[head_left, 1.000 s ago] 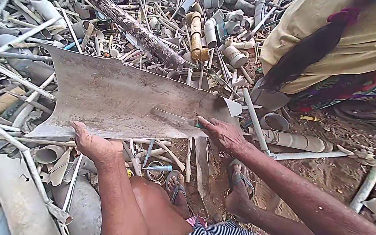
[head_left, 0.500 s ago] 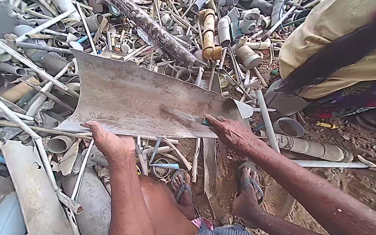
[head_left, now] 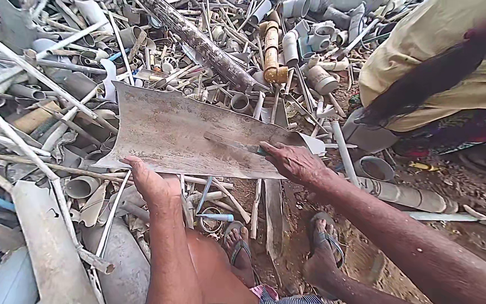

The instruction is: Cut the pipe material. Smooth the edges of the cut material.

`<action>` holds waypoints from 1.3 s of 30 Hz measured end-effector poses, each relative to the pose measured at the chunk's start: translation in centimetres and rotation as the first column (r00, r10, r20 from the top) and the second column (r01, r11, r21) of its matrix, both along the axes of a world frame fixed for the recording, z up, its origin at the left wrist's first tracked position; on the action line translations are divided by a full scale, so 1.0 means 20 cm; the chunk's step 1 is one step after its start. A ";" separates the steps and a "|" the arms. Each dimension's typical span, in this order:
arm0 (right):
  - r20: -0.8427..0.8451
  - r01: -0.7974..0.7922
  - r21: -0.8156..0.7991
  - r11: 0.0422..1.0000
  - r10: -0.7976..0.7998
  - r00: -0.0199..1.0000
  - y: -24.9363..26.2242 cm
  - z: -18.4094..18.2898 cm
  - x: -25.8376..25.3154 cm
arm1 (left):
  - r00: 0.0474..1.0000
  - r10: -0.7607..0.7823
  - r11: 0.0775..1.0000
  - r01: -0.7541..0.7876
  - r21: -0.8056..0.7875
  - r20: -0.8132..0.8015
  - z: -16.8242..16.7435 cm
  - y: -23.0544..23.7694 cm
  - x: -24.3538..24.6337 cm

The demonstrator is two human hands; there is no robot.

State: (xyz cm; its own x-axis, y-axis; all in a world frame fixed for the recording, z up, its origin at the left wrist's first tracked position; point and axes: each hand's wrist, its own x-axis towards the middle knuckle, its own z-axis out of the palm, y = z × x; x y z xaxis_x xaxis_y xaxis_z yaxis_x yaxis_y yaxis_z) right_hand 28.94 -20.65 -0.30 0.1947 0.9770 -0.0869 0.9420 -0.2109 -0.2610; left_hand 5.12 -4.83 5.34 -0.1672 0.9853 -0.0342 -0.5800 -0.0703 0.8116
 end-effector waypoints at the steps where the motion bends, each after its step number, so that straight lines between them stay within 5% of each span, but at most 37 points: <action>1: 0.011 -0.021 0.015 1.000 0.021 1.000 0.06 0.03 -0.03 | 1.000 0.006 1.000 -0.006 -0.012 0.015 0.00 0.00 -0.01; 9: 0.005 0.047 -0.057 0.997 -0.046 0.999 -0.39 -0.19 0.05 | 1.000 0.000 0.997 0.002 -0.078 0.028 0.00 0.00 -0.04; 17: 0.035 0.025 0.007 1.000 -0.026 0.999 0.28 0.14 -0.17 | 1.000 0.029 0.996 -0.030 -0.090 -0.008 0.01 0.02 -0.01; 25: 0.071 0.208 0.052 0.977 -0.211 0.975 -0.19 -0.14 0.11 | 0.998 0.030 0.989 -0.038 -0.143 -0.061 0.02 -0.01 -0.03; 32: 0.088 0.108 0.192 0.975 -0.127 0.988 0.27 0.07 -0.11 | 0.991 0.045 0.988 -0.063 -0.139 -0.126 0.03 -0.02 -0.01; 39: 0.037 0.223 0.130 0.966 -0.230 0.973 -0.10 -0.13 0.02 | 0.987 0.042 0.985 -0.067 -0.158 -0.154 0.04 -0.04 -0.03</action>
State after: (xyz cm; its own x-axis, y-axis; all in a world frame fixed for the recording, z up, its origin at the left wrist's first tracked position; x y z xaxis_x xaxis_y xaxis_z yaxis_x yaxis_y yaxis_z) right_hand 29.42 -22.72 -2.98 0.4130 0.9094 0.0486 0.8863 -0.3891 -0.2513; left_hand 4.51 -5.67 6.06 -0.2357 0.9581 -0.1629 -0.4503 0.0409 0.8919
